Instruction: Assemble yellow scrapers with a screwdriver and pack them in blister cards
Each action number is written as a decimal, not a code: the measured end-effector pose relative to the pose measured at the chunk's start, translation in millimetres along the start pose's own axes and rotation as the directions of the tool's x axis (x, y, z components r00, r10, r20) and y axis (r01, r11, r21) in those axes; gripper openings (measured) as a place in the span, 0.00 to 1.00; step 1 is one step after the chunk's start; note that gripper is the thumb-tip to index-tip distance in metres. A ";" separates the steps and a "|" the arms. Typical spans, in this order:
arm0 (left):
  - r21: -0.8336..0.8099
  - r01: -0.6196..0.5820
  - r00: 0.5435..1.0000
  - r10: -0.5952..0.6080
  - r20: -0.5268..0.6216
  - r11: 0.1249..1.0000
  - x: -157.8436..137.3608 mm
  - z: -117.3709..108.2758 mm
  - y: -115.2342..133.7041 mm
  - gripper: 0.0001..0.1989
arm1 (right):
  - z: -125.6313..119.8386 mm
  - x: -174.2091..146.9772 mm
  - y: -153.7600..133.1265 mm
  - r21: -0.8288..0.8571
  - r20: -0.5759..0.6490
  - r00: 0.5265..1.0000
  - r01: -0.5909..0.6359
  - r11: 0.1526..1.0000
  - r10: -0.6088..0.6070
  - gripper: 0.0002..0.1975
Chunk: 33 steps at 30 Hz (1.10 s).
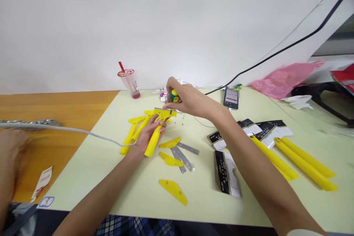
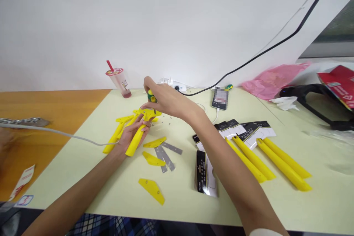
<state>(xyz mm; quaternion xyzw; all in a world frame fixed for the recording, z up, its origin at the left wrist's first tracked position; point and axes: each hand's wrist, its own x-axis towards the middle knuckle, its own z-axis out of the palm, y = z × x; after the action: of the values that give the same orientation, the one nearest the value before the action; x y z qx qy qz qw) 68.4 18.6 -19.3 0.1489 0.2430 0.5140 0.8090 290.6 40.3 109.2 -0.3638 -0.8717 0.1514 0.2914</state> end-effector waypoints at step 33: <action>-0.014 -0.022 0.999 0.021 -0.034 1.000 5.3 -8.7 1.8 0.28 | 0.6 6.3 23.8 0.073 0.048 0.996 0.076 0.994 -0.079 0.15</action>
<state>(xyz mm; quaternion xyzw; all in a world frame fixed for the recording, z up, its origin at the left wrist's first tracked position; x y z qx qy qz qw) 64.2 24.1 -26.9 0.1369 0.2512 0.5268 0.8004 299.6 61.2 100.0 -0.3151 -0.8862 0.1802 0.2878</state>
